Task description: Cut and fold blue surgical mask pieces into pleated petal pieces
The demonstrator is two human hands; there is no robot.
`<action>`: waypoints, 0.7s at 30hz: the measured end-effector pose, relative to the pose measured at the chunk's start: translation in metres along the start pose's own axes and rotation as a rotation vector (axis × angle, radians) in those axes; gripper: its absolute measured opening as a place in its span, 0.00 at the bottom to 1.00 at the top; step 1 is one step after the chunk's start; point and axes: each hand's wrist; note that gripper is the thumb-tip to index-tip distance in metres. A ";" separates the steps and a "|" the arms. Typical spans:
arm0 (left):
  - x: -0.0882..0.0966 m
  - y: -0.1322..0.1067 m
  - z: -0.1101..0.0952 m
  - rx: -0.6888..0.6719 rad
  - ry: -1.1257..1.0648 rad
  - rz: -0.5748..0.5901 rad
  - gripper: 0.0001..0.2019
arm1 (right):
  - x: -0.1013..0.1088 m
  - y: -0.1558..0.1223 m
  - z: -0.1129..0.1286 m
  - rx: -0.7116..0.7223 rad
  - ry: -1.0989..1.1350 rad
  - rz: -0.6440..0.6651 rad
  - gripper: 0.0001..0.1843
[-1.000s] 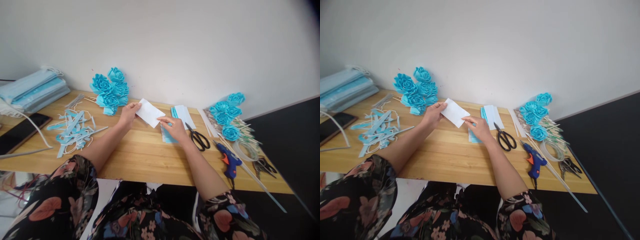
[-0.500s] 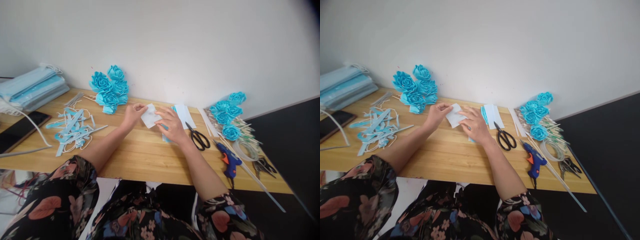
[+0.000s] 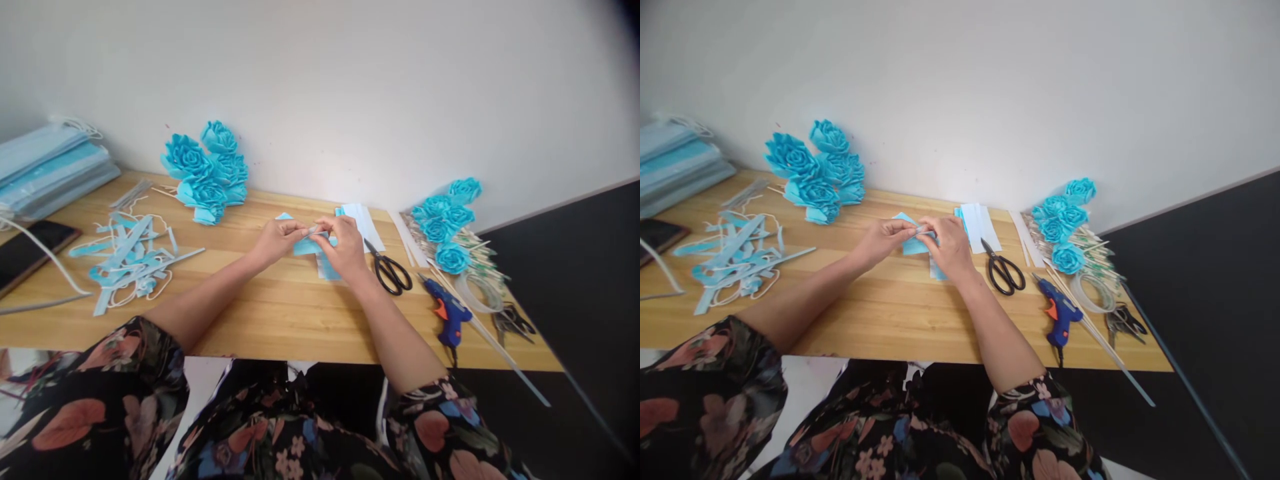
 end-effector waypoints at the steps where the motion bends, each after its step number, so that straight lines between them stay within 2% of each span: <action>1: 0.000 0.000 -0.001 -0.002 0.000 0.005 0.14 | 0.000 0.000 0.000 -0.010 0.004 -0.004 0.13; 5: -0.001 -0.002 -0.002 -0.020 0.035 0.047 0.16 | 0.001 0.001 0.002 -0.035 0.015 -0.026 0.13; 10: -0.001 -0.001 0.003 -0.030 -0.049 0.080 0.17 | 0.005 0.002 0.003 -0.063 0.038 -0.031 0.16; 13: -0.001 0.001 0.005 -0.041 -0.086 0.037 0.17 | 0.008 0.003 0.004 -0.097 0.132 -0.055 0.23; 16: 0.000 0.001 0.003 -0.038 -0.138 0.015 0.19 | 0.010 0.005 0.003 -0.179 0.313 -0.007 0.30; 18: 0.000 0.001 0.001 -0.039 -0.145 0.013 0.19 | 0.010 0.005 0.002 -0.248 0.423 0.042 0.30; 21: -0.001 0.000 0.001 -0.040 -0.113 0.015 0.19 | 0.009 0.006 0.000 -0.347 0.504 0.051 0.23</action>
Point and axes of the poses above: each hand's wrist, its own y-axis towards the middle knuckle, its own x-axis out of the back of the hand, z = x × y, and after that the axes turned 6 degrees about z, right-handed
